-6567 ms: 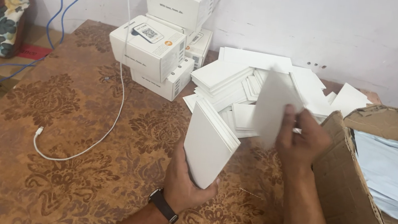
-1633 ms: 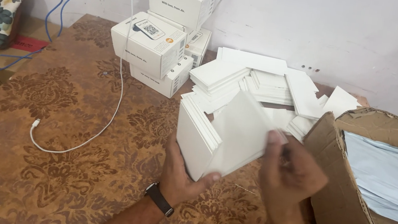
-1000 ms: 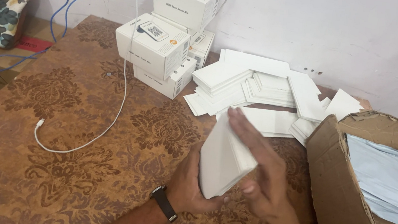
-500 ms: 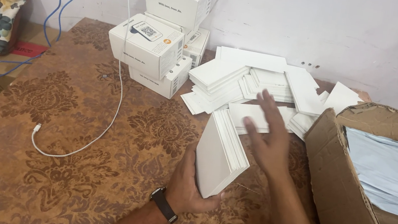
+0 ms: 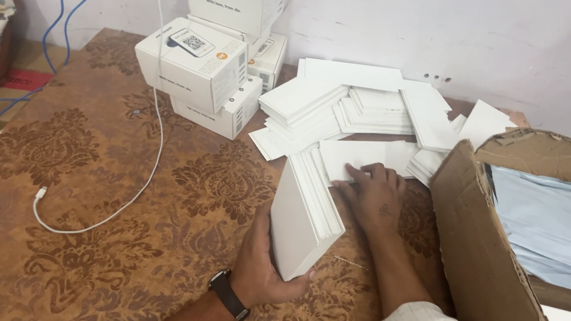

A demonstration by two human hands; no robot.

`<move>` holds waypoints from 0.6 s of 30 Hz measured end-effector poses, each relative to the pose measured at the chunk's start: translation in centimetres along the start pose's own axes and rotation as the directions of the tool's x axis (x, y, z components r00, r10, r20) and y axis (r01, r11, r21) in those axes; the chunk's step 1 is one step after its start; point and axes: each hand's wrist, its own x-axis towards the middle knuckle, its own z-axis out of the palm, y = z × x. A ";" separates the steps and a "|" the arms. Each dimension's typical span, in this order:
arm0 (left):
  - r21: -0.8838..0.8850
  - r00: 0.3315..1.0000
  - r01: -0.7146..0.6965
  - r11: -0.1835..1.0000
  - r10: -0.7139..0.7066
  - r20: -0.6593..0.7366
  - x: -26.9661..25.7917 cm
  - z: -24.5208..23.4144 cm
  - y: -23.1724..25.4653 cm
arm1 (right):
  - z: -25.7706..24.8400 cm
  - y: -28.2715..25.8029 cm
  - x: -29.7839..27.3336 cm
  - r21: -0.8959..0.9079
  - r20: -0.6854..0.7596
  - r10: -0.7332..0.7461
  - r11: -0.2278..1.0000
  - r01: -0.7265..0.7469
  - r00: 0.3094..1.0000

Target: The person repeatedly picks up white rectangular paper sheets from a pile on a table, aligns them into a neat stack, and places the stack into a cardboard box. The person continues this process, gathering more sheets and adding them to the stack in the box.

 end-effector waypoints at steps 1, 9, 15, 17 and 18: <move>-0.004 1.000 -0.002 1.000 0.002 0.003 -0.1 0.0 -0.1 | 0.2 0.1 0.0 0.007 -0.054 -0.033 0.999 0.034 0.998; 0.011 0.999 0.026 1.000 -0.026 0.030 0.2 0.1 0.2 | -6.8 -1.6 -1.1 0.253 -0.603 -0.105 0.915 0.314 0.791; 0.033 0.977 -0.183 0.983 0.185 -0.102 0.2 0.8 0.4 | -12.3 -7.5 -4.8 0.707 -0.326 -0.006 0.662 0.248 0.945; -0.003 0.979 -0.138 0.990 0.136 -0.149 -0.1 0.7 0.2 | -13.2 -8.2 -5.8 0.761 -0.231 -0.110 0.598 0.250 0.967; -0.023 0.978 -0.121 0.992 0.115 -0.171 -0.1 0.6 0.1 | -13.6 -8.1 -5.8 0.781 -0.211 -0.154 0.567 0.261 0.965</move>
